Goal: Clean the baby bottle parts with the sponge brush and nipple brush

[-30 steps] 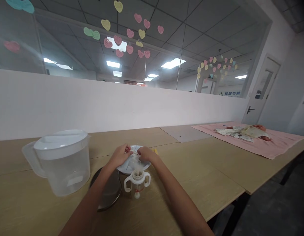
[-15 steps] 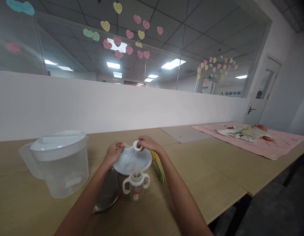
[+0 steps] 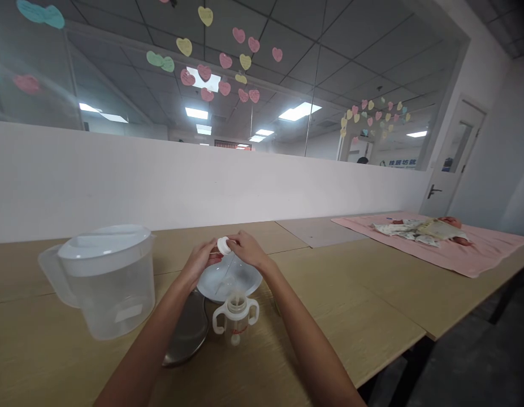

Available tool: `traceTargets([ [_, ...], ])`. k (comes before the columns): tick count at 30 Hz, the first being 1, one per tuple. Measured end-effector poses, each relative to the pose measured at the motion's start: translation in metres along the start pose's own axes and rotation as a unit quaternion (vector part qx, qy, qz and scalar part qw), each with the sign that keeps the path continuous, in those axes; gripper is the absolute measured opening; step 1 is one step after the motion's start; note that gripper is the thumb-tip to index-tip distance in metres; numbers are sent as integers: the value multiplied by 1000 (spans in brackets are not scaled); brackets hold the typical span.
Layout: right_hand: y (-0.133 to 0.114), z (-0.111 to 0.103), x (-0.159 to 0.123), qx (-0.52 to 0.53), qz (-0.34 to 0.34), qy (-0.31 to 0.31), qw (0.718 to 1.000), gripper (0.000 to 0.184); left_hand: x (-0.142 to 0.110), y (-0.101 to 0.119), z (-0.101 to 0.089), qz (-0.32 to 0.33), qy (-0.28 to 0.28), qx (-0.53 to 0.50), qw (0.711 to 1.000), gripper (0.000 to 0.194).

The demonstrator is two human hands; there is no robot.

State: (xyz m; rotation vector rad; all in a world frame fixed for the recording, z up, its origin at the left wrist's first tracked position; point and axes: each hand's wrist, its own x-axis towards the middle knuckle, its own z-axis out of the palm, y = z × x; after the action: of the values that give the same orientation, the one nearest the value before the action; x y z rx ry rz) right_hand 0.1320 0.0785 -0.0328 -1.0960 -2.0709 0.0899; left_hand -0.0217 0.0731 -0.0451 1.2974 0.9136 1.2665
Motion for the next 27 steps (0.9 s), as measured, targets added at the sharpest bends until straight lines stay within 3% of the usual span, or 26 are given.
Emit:
traceTargets([
  [4,-5,0,0,16,15,28,999,22,-5,6,5,18,-9,55,998,47],
  [7,-8,1,-1,42,48,61,996,30,-6,4,7,45,17,101,994,44],
  [11,-10,1,-2,53,47,85,994,22,-5,3,7,45,35,68,996,43],
  [16,-5,5,2,45,5,118,992,15,-8,9,7,90,71,58,992,55],
  [22,-3,2,3,117,25,99,988,12,-5,7,8,128,26,86,988,50],
  [25,-10,-1,2,89,12,102,991,17,-6,5,8,182,5,186,966,56],
  [27,-15,-3,0,67,-6,97,993,16,-8,4,8,239,-3,290,927,55],
])
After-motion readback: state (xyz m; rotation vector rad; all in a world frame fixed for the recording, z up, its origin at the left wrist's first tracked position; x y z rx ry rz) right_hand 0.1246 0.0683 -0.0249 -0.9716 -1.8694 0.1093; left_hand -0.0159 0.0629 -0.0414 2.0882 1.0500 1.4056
